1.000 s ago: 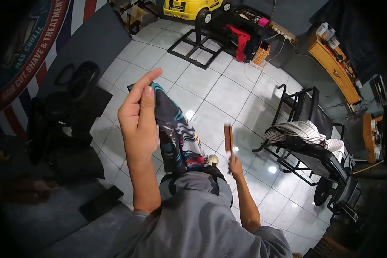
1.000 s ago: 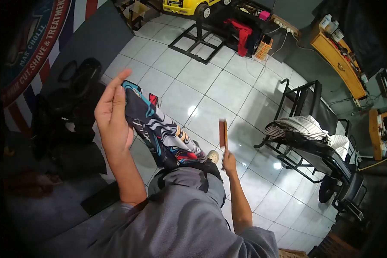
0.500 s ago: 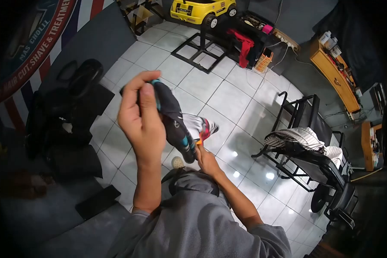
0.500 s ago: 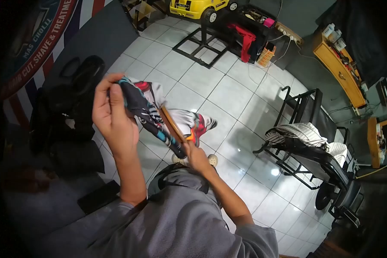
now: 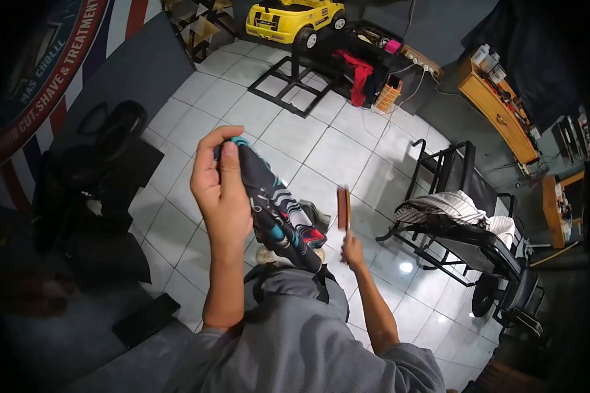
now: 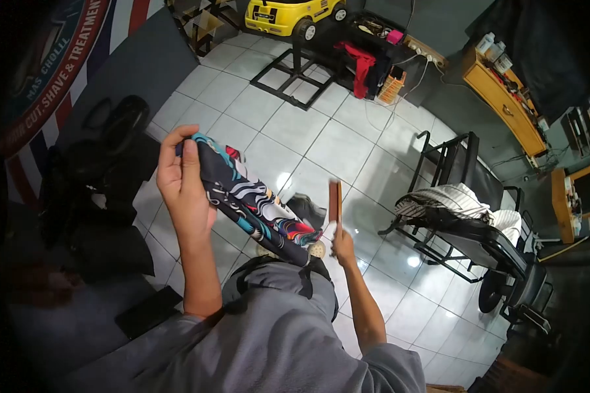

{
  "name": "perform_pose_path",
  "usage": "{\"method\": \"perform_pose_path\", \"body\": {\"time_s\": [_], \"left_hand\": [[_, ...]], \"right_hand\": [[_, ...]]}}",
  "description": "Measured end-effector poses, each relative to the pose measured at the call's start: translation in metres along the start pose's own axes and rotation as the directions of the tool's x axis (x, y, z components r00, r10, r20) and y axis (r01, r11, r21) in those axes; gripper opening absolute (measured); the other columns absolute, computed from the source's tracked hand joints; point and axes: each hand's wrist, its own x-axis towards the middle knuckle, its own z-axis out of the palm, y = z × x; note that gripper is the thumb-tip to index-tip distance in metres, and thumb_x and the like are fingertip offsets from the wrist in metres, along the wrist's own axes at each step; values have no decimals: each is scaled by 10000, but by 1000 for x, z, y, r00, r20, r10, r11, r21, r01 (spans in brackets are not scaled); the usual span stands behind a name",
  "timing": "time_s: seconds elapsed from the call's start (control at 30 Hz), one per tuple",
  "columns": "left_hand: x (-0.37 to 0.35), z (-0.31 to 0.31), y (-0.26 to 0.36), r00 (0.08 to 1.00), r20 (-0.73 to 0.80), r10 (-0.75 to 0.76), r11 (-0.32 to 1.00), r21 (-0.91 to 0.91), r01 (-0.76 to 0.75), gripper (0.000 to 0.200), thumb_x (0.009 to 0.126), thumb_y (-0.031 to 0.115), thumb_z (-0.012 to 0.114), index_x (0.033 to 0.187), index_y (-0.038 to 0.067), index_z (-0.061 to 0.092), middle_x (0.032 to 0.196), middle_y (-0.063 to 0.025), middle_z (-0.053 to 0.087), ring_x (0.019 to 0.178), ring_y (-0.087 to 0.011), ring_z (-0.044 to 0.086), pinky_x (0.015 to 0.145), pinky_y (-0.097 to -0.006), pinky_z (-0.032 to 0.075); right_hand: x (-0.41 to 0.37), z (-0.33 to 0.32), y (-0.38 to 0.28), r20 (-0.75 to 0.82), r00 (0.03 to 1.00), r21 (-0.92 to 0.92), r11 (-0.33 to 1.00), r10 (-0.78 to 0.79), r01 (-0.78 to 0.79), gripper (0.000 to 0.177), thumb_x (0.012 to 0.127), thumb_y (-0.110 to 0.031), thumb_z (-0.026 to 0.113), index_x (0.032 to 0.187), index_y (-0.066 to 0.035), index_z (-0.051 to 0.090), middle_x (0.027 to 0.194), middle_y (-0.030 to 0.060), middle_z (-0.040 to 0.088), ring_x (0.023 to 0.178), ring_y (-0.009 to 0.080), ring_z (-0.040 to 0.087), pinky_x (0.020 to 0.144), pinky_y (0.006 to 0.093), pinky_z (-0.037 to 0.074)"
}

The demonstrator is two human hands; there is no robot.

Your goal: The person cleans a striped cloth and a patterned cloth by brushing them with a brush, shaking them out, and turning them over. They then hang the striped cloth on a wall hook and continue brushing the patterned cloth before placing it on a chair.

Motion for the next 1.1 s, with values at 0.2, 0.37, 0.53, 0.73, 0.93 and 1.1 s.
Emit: {"method": "perform_pose_path", "body": {"time_s": [0.2, 0.37, 0.53, 0.73, 0.93, 1.1], "left_hand": [[-13, 28, -8, 983, 178, 30, 978, 197, -66, 167, 969, 92, 465, 1049, 4, 582, 817, 8, 566, 620, -14, 488, 517, -169, 426], [-15, 45, 17, 951, 309, 30, 964, 241, -109, 168, 952, 66, 474, 1001, 15, 627, 851, -15, 619, 622, -29, 473, 532, -177, 407], [0, 45, 25, 984, 154, 92, 995, 27, -97, 180, 964, 82, 478, 1033, -36, 596, 889, -47, 593, 743, -82, 590, 651, -223, 536], [7, 33, 21, 994, 46, 98, 995, -41, -96, 182, 958, 61, 472, 1064, -47, 573, 933, -66, 584, 735, -95, 599, 658, -286, 588], [2, 25, 18, 996, 82, -28, 998, -52, 32, 212, 950, 58, 491, 1130, -29, 562, 886, -34, 566, 718, -61, 570, 643, -225, 540], [-19, 16, -12, 933, 268, -240, 964, 181, 196, 211, 931, 76, 530, 1114, 10, 613, 754, 53, 524, 641, 2, 456, 552, -156, 391]], "right_hand": [[-154, 9, -229, 304, 853, 633, 759, -423, 151, 442, 965, -531, 329, 871, -105, 399, 588, -23, 322, 413, 62, 257, 365, 215, 195], [-170, 35, -230, 363, 761, 575, 772, -538, 271, 412, 993, -465, 288, 870, -90, 406, 608, -6, 369, 449, 79, 316, 393, 224, 238], [-75, 70, -92, 346, 729, -181, 720, -591, 670, 324, 987, -316, 359, 906, -22, 469, 640, 121, 500, 606, 270, 550, 582, 394, 439], [41, 32, 183, 424, 905, -800, 465, -8, 379, 507, 823, -390, 588, 1232, -110, 479, 945, 232, 647, 862, 353, 642, 719, 461, 519], [-2, -11, 141, 23, 965, -775, 614, 263, -149, 560, 952, -409, 309, 967, 33, 654, 960, 249, 646, 923, 392, 627, 803, 473, 492], [-23, -24, -8, -231, 960, -158, 980, -155, 120, 653, 845, -598, 533, 753, 46, 592, 596, 97, 536, 603, 222, 552, 613, 377, 454]]}}
